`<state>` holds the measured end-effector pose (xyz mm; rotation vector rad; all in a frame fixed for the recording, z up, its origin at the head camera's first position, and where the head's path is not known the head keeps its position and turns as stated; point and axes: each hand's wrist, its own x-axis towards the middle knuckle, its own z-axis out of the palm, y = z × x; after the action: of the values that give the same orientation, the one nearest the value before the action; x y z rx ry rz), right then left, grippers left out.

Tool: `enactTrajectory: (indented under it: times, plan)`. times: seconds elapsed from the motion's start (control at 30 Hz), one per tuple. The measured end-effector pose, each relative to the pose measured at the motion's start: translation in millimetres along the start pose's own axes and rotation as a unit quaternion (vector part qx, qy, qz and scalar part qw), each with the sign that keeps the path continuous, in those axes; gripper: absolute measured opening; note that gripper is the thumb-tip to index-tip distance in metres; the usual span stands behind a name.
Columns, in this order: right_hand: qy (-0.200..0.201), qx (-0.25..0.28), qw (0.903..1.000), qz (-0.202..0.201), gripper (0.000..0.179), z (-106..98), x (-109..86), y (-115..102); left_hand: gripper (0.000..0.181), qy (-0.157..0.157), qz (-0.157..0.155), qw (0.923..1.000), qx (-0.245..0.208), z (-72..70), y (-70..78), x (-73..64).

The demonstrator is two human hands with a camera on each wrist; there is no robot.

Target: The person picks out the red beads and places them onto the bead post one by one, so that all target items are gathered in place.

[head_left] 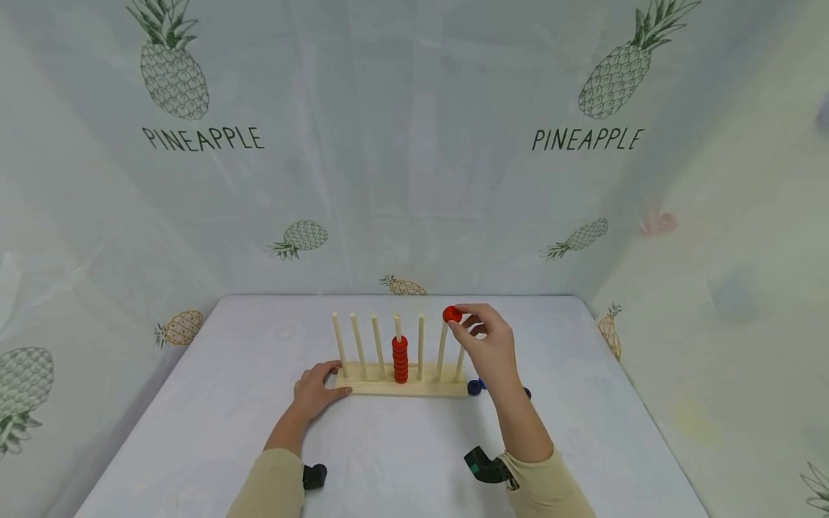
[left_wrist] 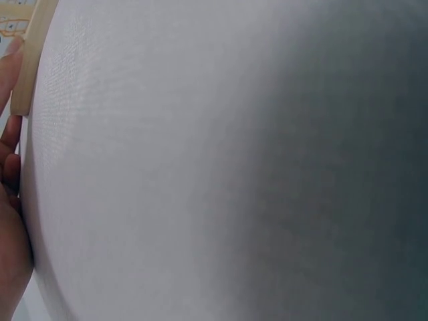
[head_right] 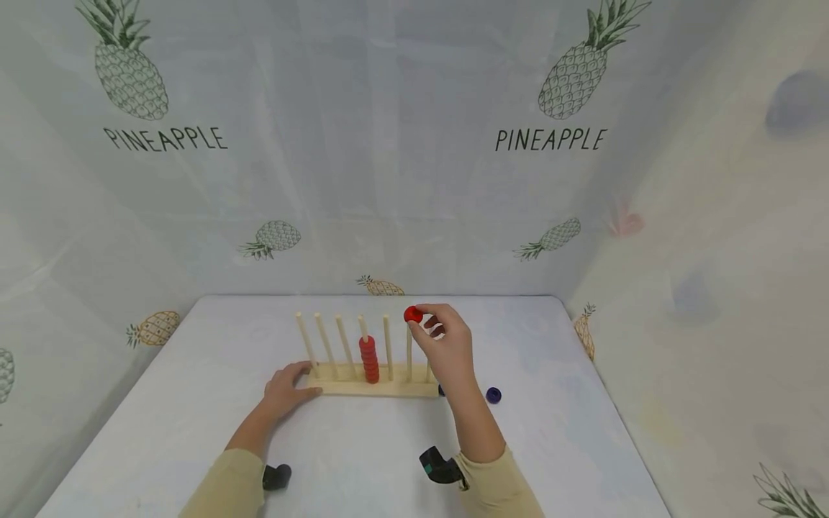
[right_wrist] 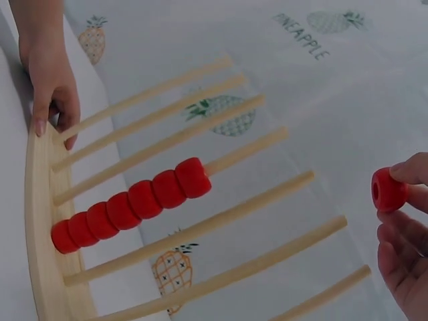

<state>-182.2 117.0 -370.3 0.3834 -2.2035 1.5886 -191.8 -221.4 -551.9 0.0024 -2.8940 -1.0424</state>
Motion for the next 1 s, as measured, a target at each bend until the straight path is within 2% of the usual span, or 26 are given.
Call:
enactTrajectory:
  times: [0.37, 0.63, 1.0]
  plan:
    - [-0.033, 0.03, 0.9964, -0.072, 0.024, 25.2, 3.5, -8.2, 0.067, 0.0, -0.001, 1.0, -0.001, 0.3, 1.9, -1.0]
    - [-0.055, 0.028, 0.9955, -0.072, 0.026, 40.0, 7.0, -10.8, 0.068, -0.006, -0.012, 0.9999, -0.002, -1.7, -0.7, -0.1]
    - [-0.068, 0.026, 0.991, -0.113, 0.026, 53.0, 14.4, -0.5, 0.067, -0.004, -0.006, 1.0, 0.001, -0.8, 1.0, 1.4]
